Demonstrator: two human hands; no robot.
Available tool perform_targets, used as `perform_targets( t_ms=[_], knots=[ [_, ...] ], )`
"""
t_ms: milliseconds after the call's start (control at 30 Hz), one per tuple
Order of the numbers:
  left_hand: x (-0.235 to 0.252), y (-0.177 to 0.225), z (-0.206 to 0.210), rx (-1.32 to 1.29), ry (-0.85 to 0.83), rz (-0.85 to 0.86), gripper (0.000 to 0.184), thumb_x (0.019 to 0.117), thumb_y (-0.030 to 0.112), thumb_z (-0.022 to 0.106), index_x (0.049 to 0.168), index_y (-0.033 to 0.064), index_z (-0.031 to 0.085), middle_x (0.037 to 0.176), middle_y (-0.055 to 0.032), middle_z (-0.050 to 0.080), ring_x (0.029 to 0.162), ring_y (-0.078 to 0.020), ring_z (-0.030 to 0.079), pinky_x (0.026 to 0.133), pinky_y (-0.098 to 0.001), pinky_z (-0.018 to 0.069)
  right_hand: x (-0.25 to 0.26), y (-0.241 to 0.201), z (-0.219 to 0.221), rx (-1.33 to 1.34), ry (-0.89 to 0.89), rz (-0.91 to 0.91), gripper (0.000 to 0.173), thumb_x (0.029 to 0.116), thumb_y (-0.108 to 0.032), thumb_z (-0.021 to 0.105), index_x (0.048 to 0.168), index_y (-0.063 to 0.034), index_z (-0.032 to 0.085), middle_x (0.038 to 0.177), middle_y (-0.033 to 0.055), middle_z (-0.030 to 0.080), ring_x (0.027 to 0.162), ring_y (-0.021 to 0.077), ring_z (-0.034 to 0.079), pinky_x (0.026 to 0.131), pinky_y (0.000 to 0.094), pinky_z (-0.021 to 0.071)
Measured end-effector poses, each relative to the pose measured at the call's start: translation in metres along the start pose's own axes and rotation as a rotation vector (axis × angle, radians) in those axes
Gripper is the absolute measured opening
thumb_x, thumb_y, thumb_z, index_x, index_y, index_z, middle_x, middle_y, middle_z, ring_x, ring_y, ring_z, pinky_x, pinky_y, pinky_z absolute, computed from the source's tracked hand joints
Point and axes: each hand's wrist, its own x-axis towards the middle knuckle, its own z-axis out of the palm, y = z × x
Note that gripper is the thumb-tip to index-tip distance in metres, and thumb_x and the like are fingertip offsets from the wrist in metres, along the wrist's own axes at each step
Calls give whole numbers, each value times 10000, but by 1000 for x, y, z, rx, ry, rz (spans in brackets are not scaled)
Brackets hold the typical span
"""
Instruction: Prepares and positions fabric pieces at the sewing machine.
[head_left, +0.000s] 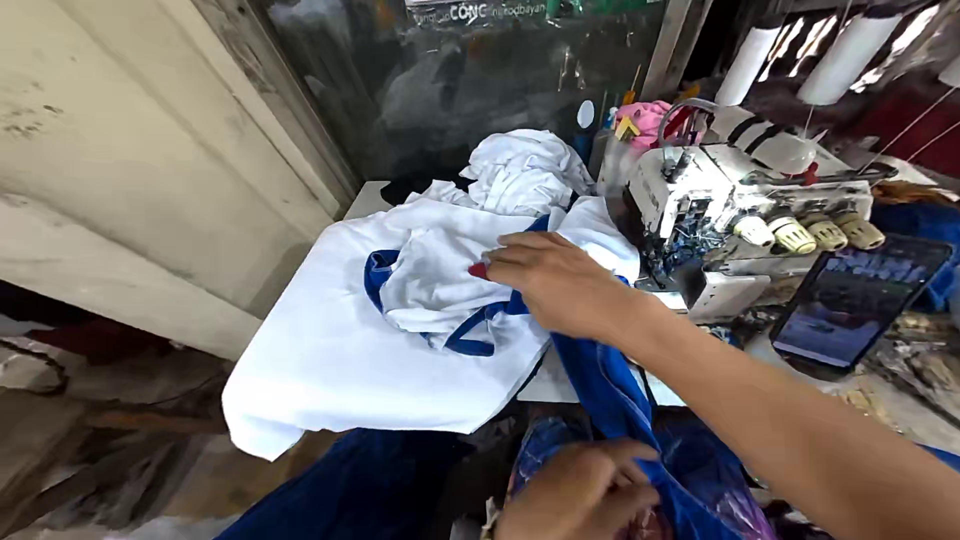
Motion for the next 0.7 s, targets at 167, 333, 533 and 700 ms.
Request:
perform_targets(
  t_ms=[167, 333, 533, 700],
  knots=[
    [-77, -16, -80, 192, 452, -22, 269, 1031, 259, 605, 1242, 131, 711, 1069, 25, 755, 943, -79, 731, 848, -321, 634, 0, 11, 9, -115, 80, 82, 184, 936, -46, 640, 1083, -86, 743, 879, 132, 721, 898, 329, 703, 953, 558, 515],
    [-80, -35, -133, 473, 1052, -44, 277, 959, 155, 638, 1217, 61, 672, 1163, -93, 694, 1087, -223, 674, 913, -469, 581, -51, -14, -13, -57, 326, 165, 161, 983, -122, 593, 925, -62, 731, 791, 102, 679, 739, 290, 694, 603, 484, 557],
    [-29, -31, -131, 684, 993, -158, 776, 773, 345, 834, 1470, 170, 539, 1554, -234, 411, 1397, -506, 398, 970, -766, 388, -84, -71, -55, 506, 397, 255, 219, 1028, -96, 522, 1243, -88, 562, 950, -2, 660, 777, 87, 651, 683, 293, 597],
    [-29, -40, -146, 579, 1271, 132, 329, 895, 155, 674, 1216, 86, 695, 1346, -180, 607, 1293, -364, 538, 1051, -597, 443, -159, -102, -117, 351, 446, 93, 299, 1063, -327, 500, 1314, -169, 537, 744, -102, 508, 599, -17, 473, 524, 165, 441]
  ],
)
